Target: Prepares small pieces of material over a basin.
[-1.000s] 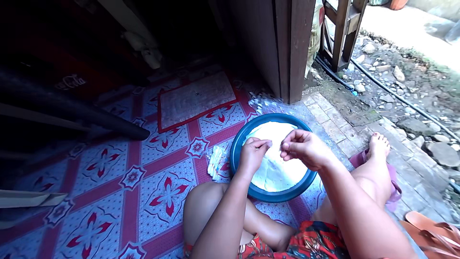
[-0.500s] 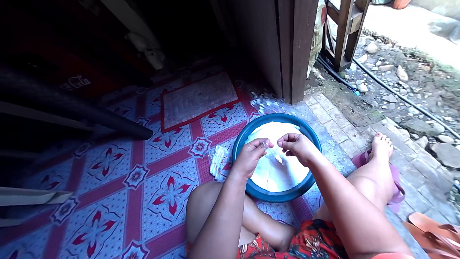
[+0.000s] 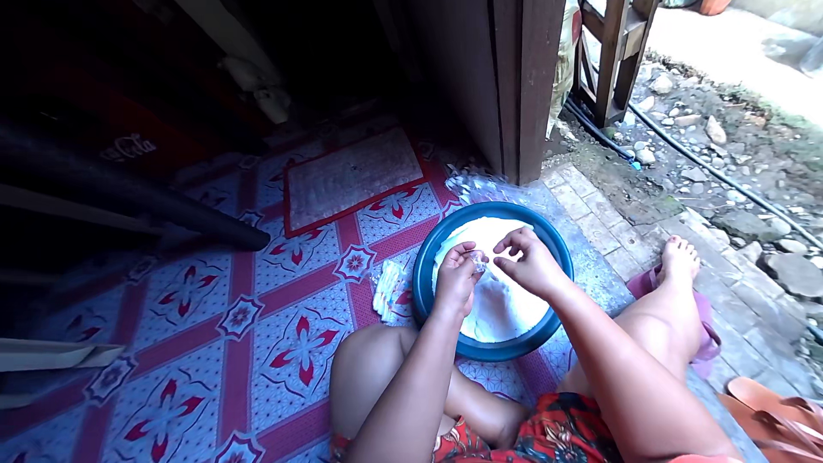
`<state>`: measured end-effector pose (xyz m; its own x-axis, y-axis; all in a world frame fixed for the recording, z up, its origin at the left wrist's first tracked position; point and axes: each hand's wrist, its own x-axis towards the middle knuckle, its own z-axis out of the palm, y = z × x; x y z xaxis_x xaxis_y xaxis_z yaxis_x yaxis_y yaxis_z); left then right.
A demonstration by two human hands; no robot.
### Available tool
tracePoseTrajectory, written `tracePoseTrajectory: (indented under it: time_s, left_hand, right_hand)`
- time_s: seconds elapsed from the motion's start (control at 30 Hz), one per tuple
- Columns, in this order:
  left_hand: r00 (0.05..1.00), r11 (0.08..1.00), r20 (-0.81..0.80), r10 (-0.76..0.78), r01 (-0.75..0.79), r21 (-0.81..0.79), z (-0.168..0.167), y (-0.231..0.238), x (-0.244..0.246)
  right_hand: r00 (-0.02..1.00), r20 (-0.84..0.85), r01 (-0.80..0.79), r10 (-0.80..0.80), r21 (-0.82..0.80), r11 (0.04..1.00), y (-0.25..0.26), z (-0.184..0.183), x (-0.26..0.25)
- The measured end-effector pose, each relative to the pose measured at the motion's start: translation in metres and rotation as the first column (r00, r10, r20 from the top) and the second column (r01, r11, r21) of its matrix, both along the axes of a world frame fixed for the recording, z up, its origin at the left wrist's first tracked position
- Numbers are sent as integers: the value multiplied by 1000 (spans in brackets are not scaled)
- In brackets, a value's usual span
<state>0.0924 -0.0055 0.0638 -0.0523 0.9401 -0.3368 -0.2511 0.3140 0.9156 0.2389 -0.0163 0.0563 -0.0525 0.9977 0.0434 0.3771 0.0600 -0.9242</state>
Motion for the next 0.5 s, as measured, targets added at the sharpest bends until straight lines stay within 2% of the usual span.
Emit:
tracePoseTrajectory:
  time_s: [0.1, 0.2, 0.37, 0.5]
  left_hand:
    - [1000, 999, -12, 26, -26, 22, -5, -1, 6]
    - [999, 999, -38, 28, -27, 19, -7, -3, 10]
    - [1000, 999, -16, -6, 6, 34, -7, -4, 5]
    - [999, 999, 20, -33, 32, 42, -6, -5, 2]
  right_hand:
    - [994, 67, -84, 81, 40, 996, -3, -4, -9]
    - [995, 92, -35, 30, 48, 998, -1, -12, -19]
    - [995, 99, 28, -13, -149, 989, 10, -12, -12]
    - [994, 105, 41, -22, -191, 981, 13, -12, -8]
